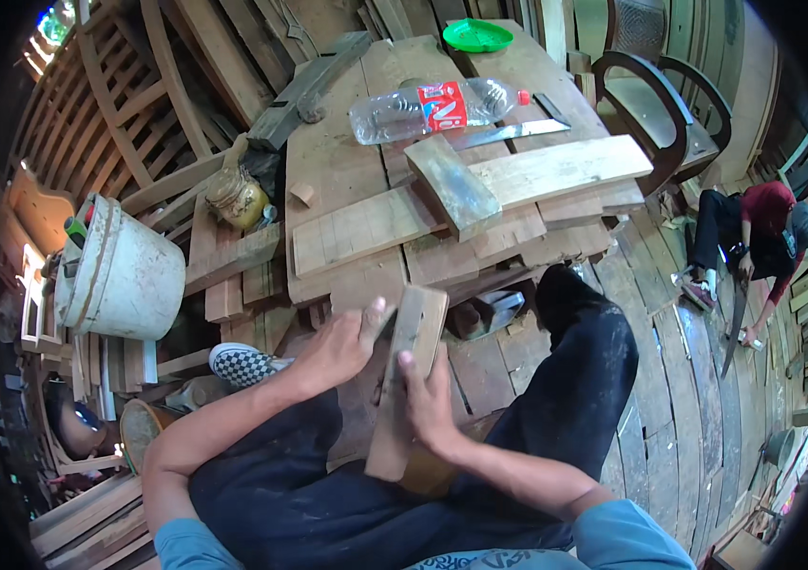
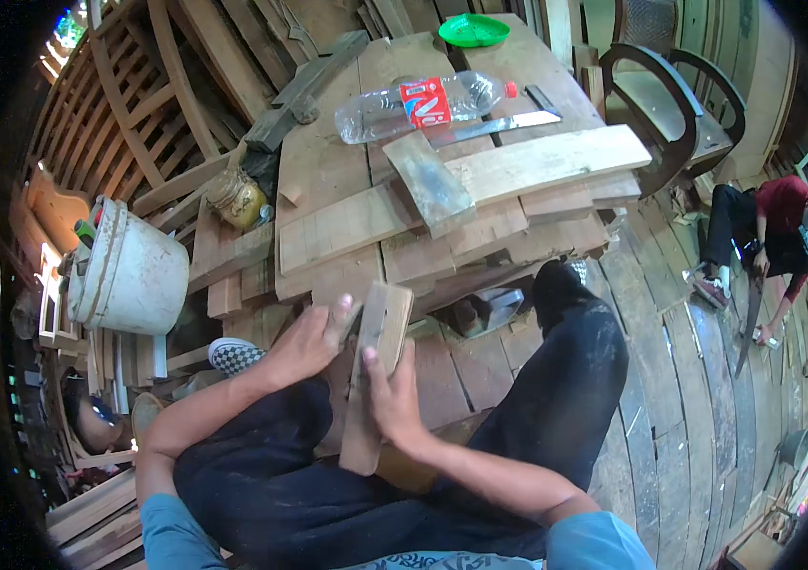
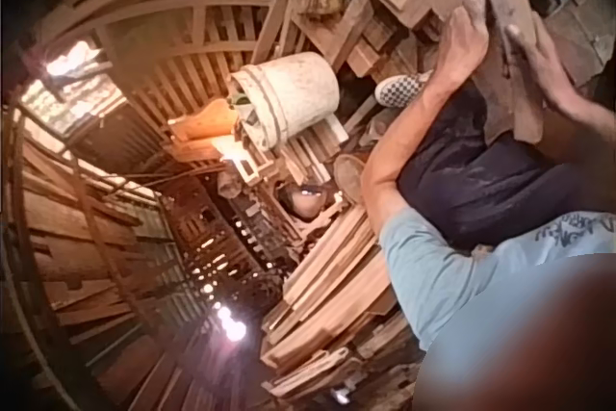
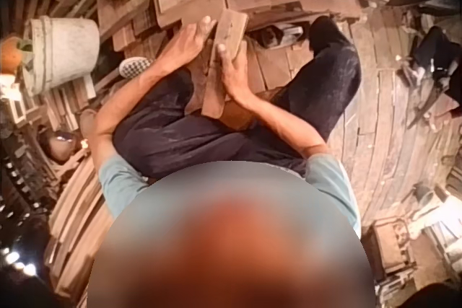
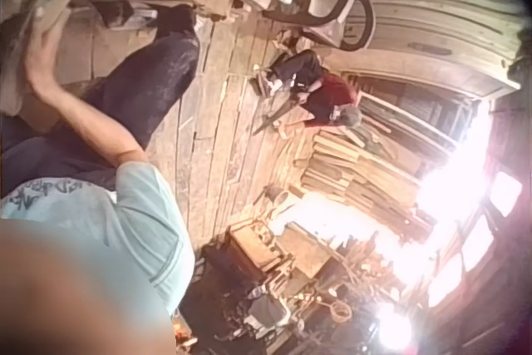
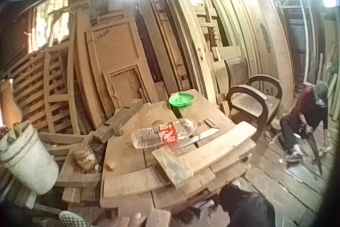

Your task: Shave a piece of wood using a traditional hand plane.

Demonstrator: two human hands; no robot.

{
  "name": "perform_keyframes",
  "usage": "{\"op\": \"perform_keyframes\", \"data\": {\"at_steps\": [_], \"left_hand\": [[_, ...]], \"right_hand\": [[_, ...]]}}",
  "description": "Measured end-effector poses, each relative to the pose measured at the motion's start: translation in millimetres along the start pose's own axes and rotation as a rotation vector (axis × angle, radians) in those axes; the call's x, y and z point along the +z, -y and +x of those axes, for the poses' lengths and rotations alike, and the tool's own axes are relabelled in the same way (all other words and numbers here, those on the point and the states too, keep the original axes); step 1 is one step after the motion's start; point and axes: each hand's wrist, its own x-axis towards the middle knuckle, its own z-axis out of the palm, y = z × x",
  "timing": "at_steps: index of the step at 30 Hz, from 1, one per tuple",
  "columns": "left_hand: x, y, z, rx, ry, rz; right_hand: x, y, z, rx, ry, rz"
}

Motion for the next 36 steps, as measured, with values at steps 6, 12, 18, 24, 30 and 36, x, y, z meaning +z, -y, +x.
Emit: {"op": "perform_keyframes", "data": {"at_steps": [6,12,18,24,30,36], "left_hand": [[2,-3,-1,0.058,-0.038,0.031],[-6,-13,-2,-0.243,0.054,-0.116],[3,4,-1,-0.275,0.02,-0.068],[3,-7,-3,-0.103,-0.02,-0.062],[-8,-24,-8,-0.13,0.021,-0.122],[0,-14,-15,-0.085,-0.083,-0.096]], "right_hand": [[-2,6,1,0.012,-0.023,0.061],[-5,19,15,0.075,0.013,0.089],[-2,12,-1,-0.012,0.008,0.003],[-1,4,-8,-0.057,-0.015,-0.033],[-4,17,5,0.07,0.024,0.103],[-6,37,14,0.208,0.07,0.109]]}}
